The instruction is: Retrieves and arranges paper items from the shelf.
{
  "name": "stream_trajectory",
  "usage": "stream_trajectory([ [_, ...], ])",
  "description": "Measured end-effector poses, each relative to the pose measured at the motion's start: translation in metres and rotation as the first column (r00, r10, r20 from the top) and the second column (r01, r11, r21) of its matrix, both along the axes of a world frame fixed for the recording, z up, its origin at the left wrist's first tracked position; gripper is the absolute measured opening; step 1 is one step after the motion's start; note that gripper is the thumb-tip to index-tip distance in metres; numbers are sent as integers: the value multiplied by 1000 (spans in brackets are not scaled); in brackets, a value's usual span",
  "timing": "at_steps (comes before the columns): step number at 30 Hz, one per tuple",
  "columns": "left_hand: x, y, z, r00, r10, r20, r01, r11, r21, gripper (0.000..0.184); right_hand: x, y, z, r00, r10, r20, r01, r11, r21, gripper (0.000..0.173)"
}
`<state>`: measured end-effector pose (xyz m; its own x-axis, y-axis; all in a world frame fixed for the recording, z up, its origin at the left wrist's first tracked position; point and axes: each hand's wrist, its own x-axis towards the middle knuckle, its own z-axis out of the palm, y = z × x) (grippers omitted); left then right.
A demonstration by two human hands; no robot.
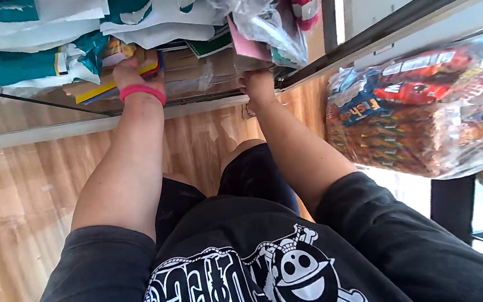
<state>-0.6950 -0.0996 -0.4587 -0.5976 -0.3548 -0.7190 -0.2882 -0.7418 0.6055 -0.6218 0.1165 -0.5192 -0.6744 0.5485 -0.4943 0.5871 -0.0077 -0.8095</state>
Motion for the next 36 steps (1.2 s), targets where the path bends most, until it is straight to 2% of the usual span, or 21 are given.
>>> stream_trajectory([
  [2, 2, -2, -1, 1000, 1, -6, -1, 1000, 4, 52, -2, 8, 0, 1000, 7, 6, -8, 995, 99, 29],
  [4, 5, -3, -2, 1000, -3, -5, 3, 1000, 16, 52, -5, 14, 4, 1000, 3, 6, -4, 994, 109, 33],
  [8, 5, -4, -1, 1000, 16, -16, -16, 999, 43, 52, -14, 22, 14, 1000, -23, 4, 23, 999, 37, 39],
  [10, 6, -5, 0, 999, 20, -25, -19, 998, 64, 52, -17, 25, 17, 1000, -7, 23, 6, 1000, 30, 34],
  [12, 5, -6, 1, 1000, 20, -20, -19, 997, 80, 52, -20, 29, 22, 998, -6, 56, 8, 999, -44, 30],
  [15, 6, -8, 0, 999, 26, -37, -22, 993, 113, 52, -25, 38, 32, 992, -21, 122, 40, 988, -151, 33],
  [16, 7, -8, 0, 999, 26, -42, -22, 993, 114, 51, -26, 40, 34, 991, -17, 131, 37, 988, -149, 32],
  [18, 8, -9, 0, 999, 14, -47, -9, 995, 104, 50, -29, 43, 30, 989, 32, 141, -16, 993, -116, 19],
  [21, 9, -9, 0, 999, 5, -37, -2, 996, 87, 53, -30, 45, 27, 984, 82, 155, -65, 992, -107, 14],
  [23, 9, -9, 1, 1000, 2, -26, 0, 996, 87, 55, -31, 42, 28, 991, 33, 128, -17, 992, -126, 8],
  [26, 8, -9, 0, 1000, -2, -27, 5, 996, 90, 54, -33, 33, 29, 991, -134, 10, 132, 960, -247, 4],
  [28, 8, -8, -2, 999, -2, -33, 5, 996, 90, 52, -36, 27, 29, 976, -217, -1, 207, 931, -301, 9],
  [33, 9, -6, -7, 998, 27, -60, -20, 994, 107, 46, -33, 12, 22, 969, -248, -5, 237, 930, -280, 28],
  [36, 11, -2, -11, 996, 70, -60, -63, 991, 114, 45, -26, -10, 14, 954, -300, 21, 287, 889, -357, 37],
])
